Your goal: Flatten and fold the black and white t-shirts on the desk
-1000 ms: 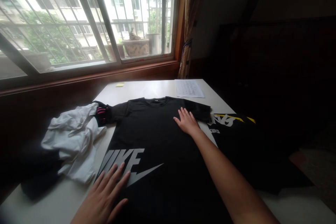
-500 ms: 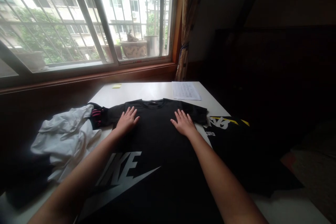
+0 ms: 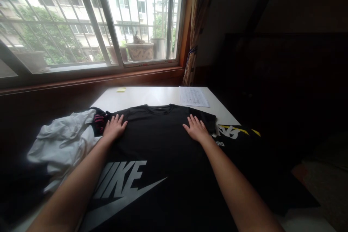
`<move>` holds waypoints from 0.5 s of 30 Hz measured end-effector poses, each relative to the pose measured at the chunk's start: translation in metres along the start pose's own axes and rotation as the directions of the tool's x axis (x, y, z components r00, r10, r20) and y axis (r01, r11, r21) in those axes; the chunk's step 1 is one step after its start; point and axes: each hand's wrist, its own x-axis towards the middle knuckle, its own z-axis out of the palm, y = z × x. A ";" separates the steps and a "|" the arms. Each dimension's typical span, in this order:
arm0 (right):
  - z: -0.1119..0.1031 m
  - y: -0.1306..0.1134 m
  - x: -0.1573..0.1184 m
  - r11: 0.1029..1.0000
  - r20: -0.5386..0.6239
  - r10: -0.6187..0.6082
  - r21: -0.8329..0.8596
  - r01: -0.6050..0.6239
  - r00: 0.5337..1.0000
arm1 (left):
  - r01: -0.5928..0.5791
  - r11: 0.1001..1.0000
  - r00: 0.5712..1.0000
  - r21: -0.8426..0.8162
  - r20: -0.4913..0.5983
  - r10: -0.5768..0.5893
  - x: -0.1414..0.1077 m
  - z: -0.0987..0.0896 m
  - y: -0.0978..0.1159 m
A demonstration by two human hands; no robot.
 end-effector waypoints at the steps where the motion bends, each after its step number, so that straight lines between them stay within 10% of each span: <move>1: 0.000 0.005 0.001 1.000 0.007 0.018 0.004 -0.018 1.000 | 0.005 1.000 1.000 0.007 -0.003 -0.005 0.000 0.000 -0.004; 15: -0.020 0.087 0.022 0.927 -0.146 0.373 0.089 -0.363 0.916 | 0.013 0.999 1.000 0.040 -0.026 -0.012 -0.002 0.003 -0.006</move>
